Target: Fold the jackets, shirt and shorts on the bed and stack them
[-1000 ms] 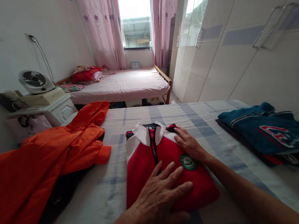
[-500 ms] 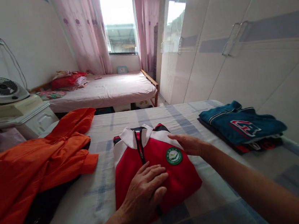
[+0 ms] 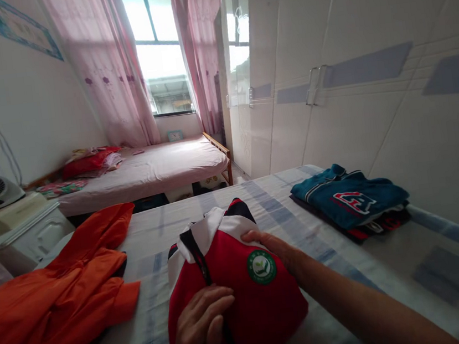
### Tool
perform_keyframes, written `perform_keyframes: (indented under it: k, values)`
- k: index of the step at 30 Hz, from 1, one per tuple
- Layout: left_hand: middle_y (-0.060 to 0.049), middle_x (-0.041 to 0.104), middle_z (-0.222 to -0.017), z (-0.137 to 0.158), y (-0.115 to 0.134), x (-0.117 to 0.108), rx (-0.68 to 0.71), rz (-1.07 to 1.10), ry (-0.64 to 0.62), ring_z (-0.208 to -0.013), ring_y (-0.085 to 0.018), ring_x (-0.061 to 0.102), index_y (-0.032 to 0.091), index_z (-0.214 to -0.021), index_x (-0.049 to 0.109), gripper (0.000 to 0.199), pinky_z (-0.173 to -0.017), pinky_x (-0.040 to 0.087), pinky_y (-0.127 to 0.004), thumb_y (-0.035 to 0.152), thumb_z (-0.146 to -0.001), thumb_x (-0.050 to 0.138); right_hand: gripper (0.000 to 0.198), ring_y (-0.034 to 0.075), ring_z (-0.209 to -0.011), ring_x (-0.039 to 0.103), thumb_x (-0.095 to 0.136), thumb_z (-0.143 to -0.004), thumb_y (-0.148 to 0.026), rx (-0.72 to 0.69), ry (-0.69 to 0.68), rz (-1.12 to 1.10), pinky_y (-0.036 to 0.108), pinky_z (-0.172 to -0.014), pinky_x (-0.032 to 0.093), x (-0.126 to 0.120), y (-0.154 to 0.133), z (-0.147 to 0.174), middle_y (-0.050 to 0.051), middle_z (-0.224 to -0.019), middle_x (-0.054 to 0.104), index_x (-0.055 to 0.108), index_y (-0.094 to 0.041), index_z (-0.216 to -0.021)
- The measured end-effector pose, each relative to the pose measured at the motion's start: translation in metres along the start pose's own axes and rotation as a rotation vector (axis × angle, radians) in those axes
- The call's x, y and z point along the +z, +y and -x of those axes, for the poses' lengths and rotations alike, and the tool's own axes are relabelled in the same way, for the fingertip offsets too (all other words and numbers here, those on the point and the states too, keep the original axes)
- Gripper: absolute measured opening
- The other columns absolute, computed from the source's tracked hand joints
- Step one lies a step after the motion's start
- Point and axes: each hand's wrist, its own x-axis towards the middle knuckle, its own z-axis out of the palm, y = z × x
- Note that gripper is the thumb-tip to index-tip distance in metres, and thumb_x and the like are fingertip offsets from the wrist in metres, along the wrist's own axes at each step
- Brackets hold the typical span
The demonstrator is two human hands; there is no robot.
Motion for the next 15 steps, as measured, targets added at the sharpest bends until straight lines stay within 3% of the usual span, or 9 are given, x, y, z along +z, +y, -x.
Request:
perform_keyframes:
  k: [5, 10, 13, 15]
  values:
    - [0.002, 0.057, -0.129, 0.010, -0.015, -0.004, -0.233, -0.028, 0.177, -0.119, -0.020, 0.054, 0.038, -0.124, 0.053, 0.040, -0.100, 0.047, -0.035, 0.023, -0.091, 0.036, 0.029, 0.019, -0.064, 0.067, 0.047, -0.079, -0.029, -0.269, 0.113, -0.036, 0.034, -0.069, 0.055, 0.007, -0.020, 0.042, 0.005, -0.070, 0.068, 0.057, -0.011, -0.099]
    - [0.002, 0.057, -0.128, 0.010, -0.034, 0.005, -0.351, 0.089, 0.175, -0.113, -0.020, 0.058, 0.038, -0.118, 0.058, 0.034, -0.091, 0.054, -0.033, 0.030, -0.092, 0.039, 0.036, 0.021, -0.070, 0.066, 0.042, -0.080, -0.039, -0.662, 0.268, 0.128, 0.039, -0.072, 0.054, -0.002, -0.081, 0.099, 0.006, -0.074, 0.069, 0.057, -0.014, -0.101]
    - [0.001, 0.060, -0.125, 0.011, -0.043, 0.008, -0.402, 0.153, 0.178, -0.105, -0.020, 0.063, 0.037, -0.114, 0.062, 0.031, -0.081, 0.058, -0.030, 0.033, -0.091, 0.041, 0.042, 0.023, -0.075, 0.065, 0.036, -0.081, -0.046, -0.913, 0.479, 0.258, 0.039, -0.074, 0.053, -0.024, -0.123, 0.129, 0.007, -0.075, 0.068, 0.059, -0.016, -0.100]
    - [0.001, 0.062, -0.123, 0.012, -0.048, 0.009, -0.417, 0.164, 0.168, -0.105, -0.021, 0.063, 0.035, -0.110, 0.065, 0.030, -0.081, 0.059, -0.029, 0.036, -0.091, 0.042, 0.042, 0.023, -0.077, 0.065, 0.036, -0.080, -0.046, -1.069, 0.692, 0.266, 0.038, -0.073, 0.054, -0.053, -0.144, 0.143, 0.007, -0.075, 0.068, 0.060, -0.017, -0.098]
